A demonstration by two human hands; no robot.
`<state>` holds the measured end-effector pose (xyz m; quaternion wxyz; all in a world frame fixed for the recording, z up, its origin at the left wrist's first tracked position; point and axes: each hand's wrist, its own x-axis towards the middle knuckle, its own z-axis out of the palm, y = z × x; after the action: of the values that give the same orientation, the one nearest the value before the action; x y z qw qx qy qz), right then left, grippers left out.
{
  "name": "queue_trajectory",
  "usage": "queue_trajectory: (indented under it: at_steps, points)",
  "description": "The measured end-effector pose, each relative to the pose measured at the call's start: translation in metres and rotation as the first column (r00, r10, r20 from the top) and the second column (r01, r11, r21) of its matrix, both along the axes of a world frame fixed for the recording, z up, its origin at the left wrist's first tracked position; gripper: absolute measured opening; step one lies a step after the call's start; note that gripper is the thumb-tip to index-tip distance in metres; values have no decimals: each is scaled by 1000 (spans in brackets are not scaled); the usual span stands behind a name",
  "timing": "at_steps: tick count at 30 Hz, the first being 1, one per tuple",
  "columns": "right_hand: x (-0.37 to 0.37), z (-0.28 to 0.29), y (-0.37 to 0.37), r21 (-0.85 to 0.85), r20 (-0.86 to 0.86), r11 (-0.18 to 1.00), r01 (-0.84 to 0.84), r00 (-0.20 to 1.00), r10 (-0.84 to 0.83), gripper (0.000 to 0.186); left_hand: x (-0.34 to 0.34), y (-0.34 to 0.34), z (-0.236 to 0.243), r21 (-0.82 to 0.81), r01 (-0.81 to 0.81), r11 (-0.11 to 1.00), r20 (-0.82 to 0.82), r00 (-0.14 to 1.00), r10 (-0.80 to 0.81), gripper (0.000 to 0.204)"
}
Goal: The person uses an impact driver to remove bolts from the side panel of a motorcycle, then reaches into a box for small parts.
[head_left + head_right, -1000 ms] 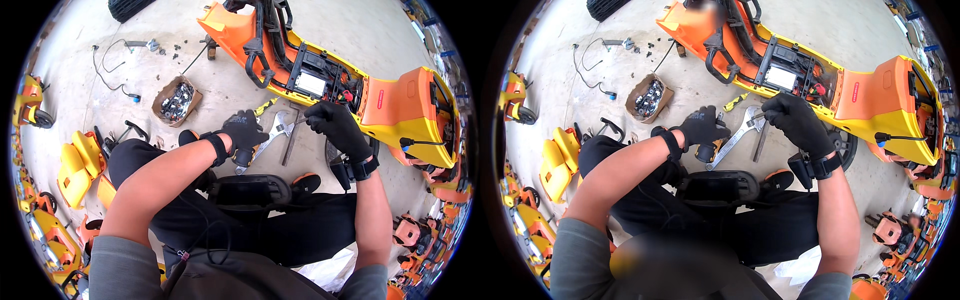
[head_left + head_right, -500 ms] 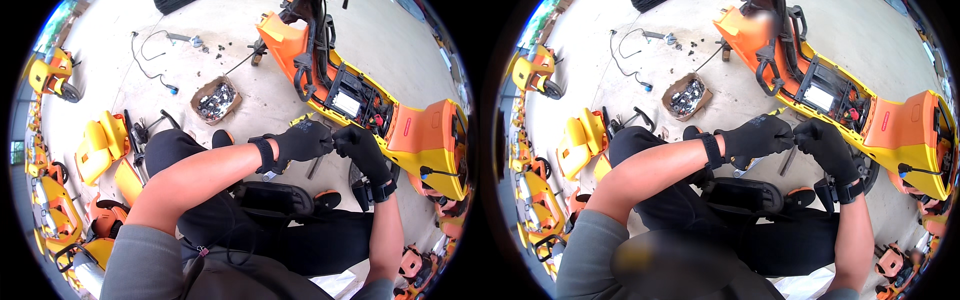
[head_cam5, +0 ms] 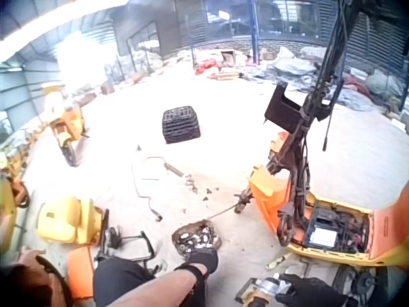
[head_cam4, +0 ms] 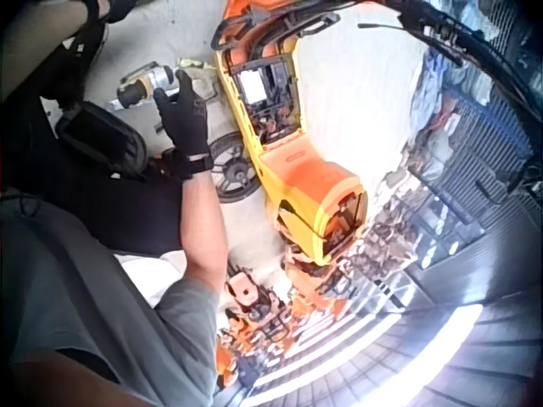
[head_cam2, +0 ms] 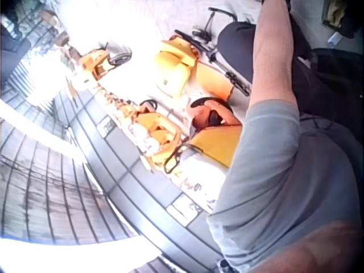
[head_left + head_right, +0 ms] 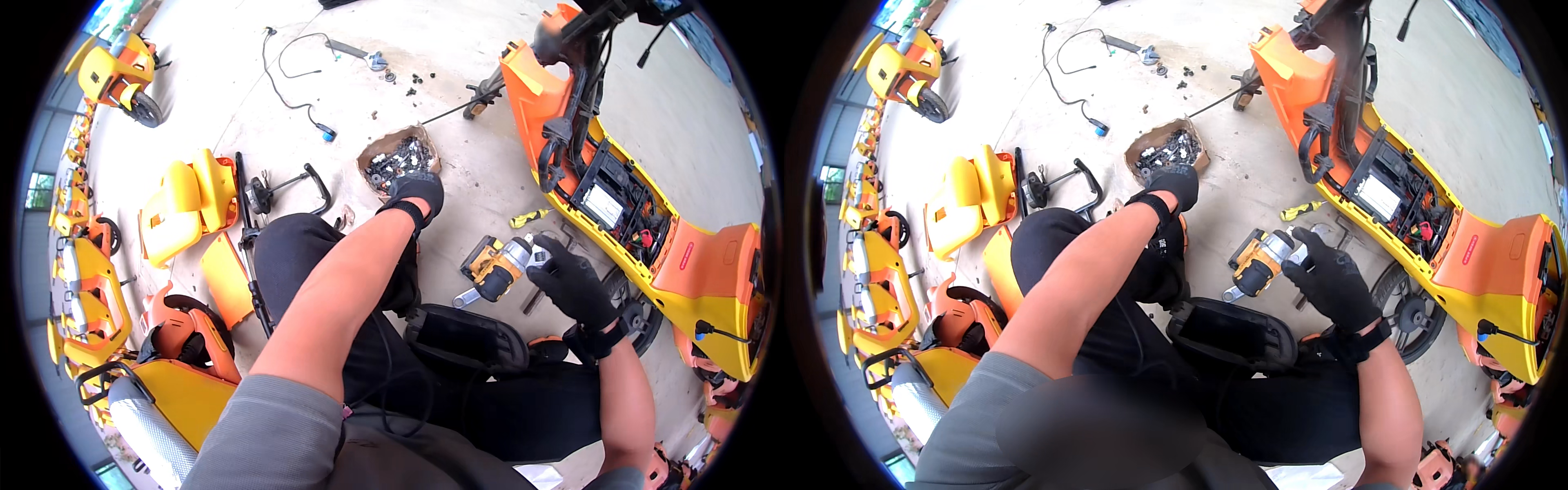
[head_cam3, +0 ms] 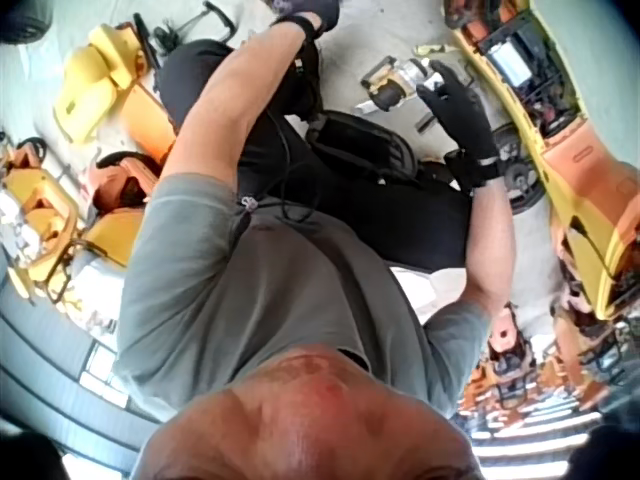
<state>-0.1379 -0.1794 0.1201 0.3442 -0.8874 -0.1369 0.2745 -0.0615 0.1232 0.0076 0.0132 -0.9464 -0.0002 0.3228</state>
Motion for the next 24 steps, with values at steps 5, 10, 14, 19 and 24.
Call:
queue_trajectory:
  at_steps: [5,10,14,19,24]
  points:
    - [-15,-16,21,-226,140,968,-112,979,146,82,-1,57,-99,-130,-313,941,389,856,339,51]
    - [-15,-43,27,-291,88,956,-41,994,70,96,38,122,-106,-195,-325,926,-3,944,330,45]
    - [-20,-55,32,-204,165,979,-19,985,54,97,50,141,-131,-298,-413,861,10,900,435,35]
    - [-17,-50,35,-220,161,975,-20,985,57,98,51,127,-142,-522,-382,763,277,770,575,26]
    - [-16,-39,45,-172,171,985,-31,983,61,98,64,124,-155,-175,-373,911,212,890,405,37]
